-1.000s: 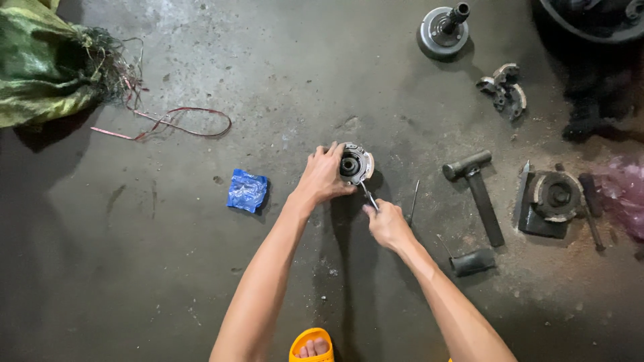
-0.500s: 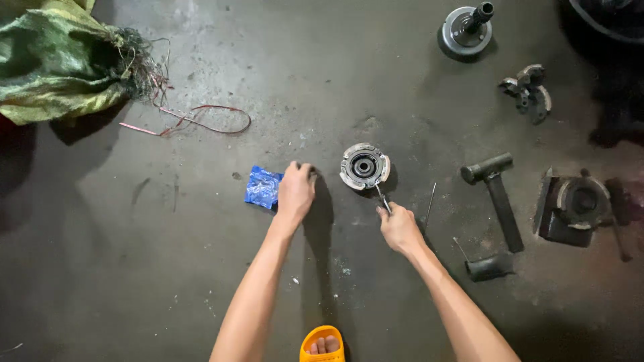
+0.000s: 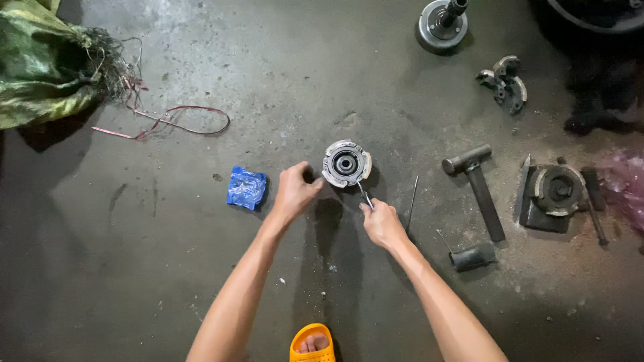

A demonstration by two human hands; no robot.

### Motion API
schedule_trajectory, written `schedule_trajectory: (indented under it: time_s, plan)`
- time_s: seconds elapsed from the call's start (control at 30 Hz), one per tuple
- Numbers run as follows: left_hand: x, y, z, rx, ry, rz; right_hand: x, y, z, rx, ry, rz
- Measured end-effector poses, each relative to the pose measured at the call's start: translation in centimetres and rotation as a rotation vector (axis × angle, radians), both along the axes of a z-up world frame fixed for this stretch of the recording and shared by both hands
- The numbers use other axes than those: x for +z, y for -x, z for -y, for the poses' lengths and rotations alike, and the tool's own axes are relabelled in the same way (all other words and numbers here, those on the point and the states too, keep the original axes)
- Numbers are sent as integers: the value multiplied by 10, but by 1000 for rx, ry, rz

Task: Disassembling and reassembling a motorcycle clutch assembly using pliers and a hammer

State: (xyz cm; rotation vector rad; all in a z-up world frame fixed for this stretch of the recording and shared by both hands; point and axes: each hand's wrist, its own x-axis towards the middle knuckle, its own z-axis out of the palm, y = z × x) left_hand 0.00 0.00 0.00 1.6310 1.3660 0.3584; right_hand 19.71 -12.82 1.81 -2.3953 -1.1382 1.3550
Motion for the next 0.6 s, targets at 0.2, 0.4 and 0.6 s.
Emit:
schedule_trajectory:
  time_s: [0.2, 0.4, 0.6]
  plan:
    - [35, -46, 14, 235, 39, 242, 0, -1, 1, -4, -18, -5]
    - [27, -57, 16, 133, -6, 186, -14, -6, 2, -9, -1, -16]
    - [23, -62, 16, 82, -5, 110, -26, -8, 4, -2, -3, 1]
